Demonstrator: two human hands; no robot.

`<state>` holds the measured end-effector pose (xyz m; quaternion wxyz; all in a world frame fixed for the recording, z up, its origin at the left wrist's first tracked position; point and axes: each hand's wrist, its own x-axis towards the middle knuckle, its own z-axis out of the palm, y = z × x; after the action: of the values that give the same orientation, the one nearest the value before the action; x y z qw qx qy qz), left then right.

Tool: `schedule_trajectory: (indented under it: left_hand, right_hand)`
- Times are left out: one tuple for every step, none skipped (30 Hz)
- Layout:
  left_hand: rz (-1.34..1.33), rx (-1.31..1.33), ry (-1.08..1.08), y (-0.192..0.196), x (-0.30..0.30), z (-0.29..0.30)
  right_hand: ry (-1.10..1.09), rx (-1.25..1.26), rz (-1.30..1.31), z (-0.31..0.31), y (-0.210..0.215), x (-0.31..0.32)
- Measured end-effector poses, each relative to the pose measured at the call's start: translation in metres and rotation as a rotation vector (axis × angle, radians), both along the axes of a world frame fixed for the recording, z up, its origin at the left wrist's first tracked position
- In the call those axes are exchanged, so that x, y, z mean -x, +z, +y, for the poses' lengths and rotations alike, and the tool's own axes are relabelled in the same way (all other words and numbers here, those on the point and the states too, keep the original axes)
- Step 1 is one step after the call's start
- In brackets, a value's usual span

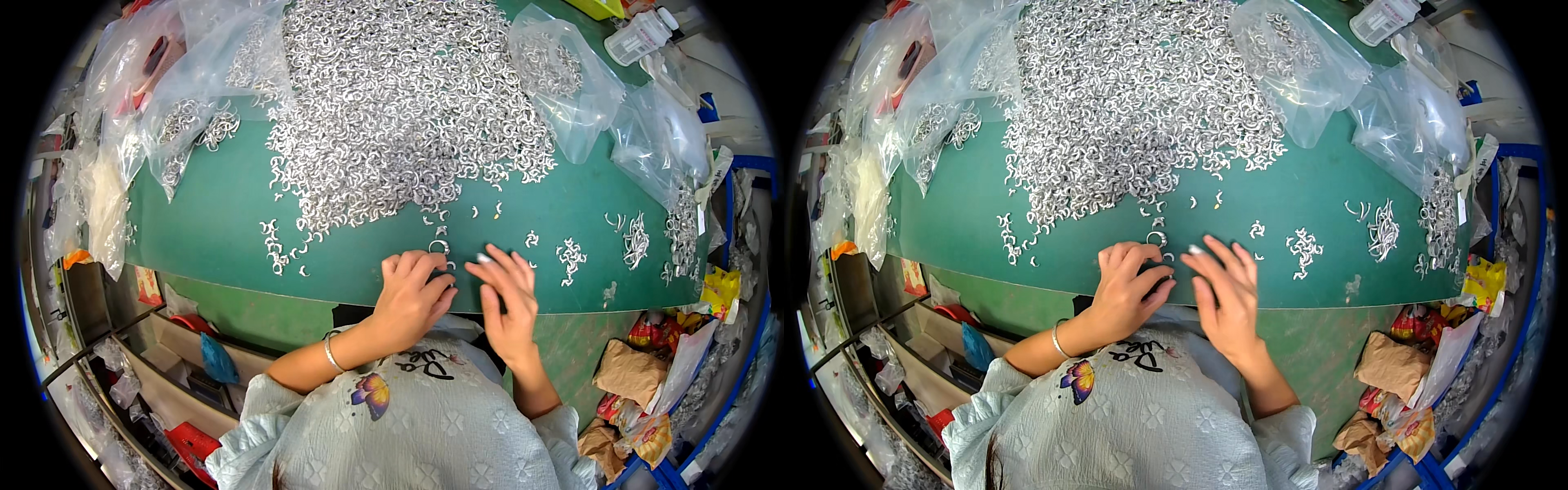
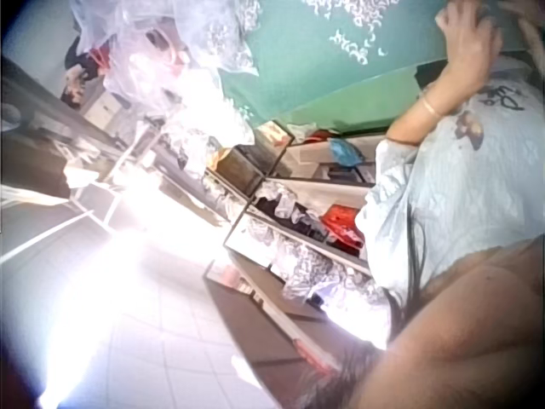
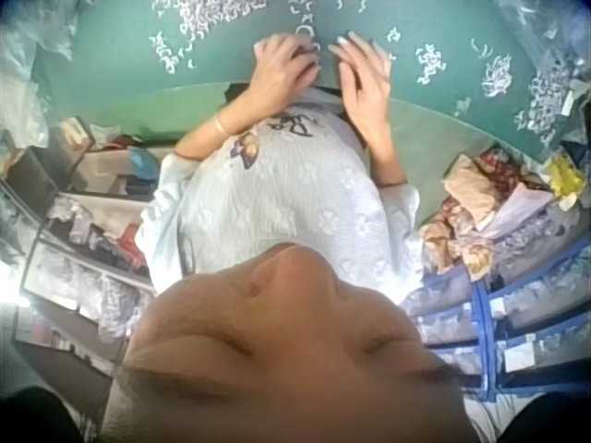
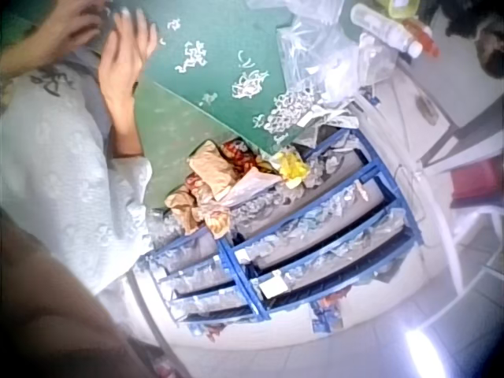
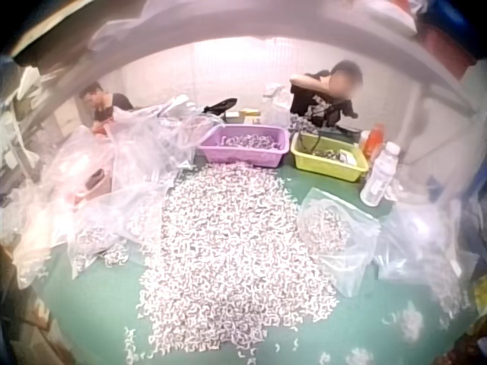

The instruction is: The person sorts small metal C-shaped parts by hand on a green surface, moving them from a large central pile into smaller clusters and into plastic bags.

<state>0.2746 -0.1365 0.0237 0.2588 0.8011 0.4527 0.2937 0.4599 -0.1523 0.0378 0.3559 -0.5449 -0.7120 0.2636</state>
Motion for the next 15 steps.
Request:
schedule_trajectory:
  left_hand:
    - [-0.004, -0.001, 0.023, 0.000, 0.002, 0.000]
    - [-0.007, -0.002, 0.046, -0.001, 0.005, -0.001]
    - [-0.009, -0.003, 0.068, -0.001, 0.009, -0.001]
    - [-0.002, -0.001, 0.085, -0.002, 0.012, -0.001]
    - [0.006, 0.000, 0.106, -0.002, 0.016, -0.001]
    - [0.014, 0.001, 0.127, -0.003, 0.019, -0.002]
    - [0.014, -0.011, 0.142, -0.004, 0.021, -0.002]
    - [0.013, -0.007, 0.141, -0.004, 0.023, -0.002]
    - [0.012, -0.002, 0.140, -0.004, 0.024, -0.003]
    - [0.010, 0.002, 0.139, -0.003, 0.025, -0.003]
    - [0.003, 0.018, 0.132, -0.002, 0.024, -0.003]
    - [-0.004, 0.035, 0.126, -0.001, 0.022, -0.002]
    - [-0.011, 0.051, 0.120, 0.001, 0.021, -0.002]
    - [-0.006, 0.048, 0.117, 0.001, 0.021, -0.001]
    - [-0.001, 0.044, 0.114, 0.002, 0.020, -0.001]
  right_hand:
    - [0.065, 0.031, -0.043, 0.002, 0.004, 0.004]
    - [0.107, 0.040, -0.041, 0.002, 0.004, 0.008]
    - [0.109, 0.036, -0.106, 0.002, 0.003, 0.012]
    - [0.110, 0.032, -0.172, 0.002, 0.003, 0.014]
    - [0.068, 0.016, -0.179, 0.000, 0.002, 0.013]
    - [0.025, 0.001, -0.186, -0.003, -0.001, 0.009]
    - [-0.018, -0.013, -0.193, -0.005, -0.002, 0.005]
    - [-0.087, -0.031, -0.204, -0.005, -0.002, 0.001]
    - [-0.141, -0.047, -0.228, -0.006, -0.001, -0.002]
    - [-0.194, -0.063, -0.252, -0.008, -0.001, -0.004]
    - [-0.204, -0.079, -0.232, -0.009, -0.003, -0.004]
    - [-0.204, -0.063, -0.193, -0.009, -0.002, -0.004]
    - [-0.204, -0.047, -0.155, -0.009, 0.000, -0.002]
    - [-0.204, -0.031, -0.112, -0.009, 0.001, -0.002]
    - [-0.220, -0.043, -0.138, -0.009, -0.001, -0.003]
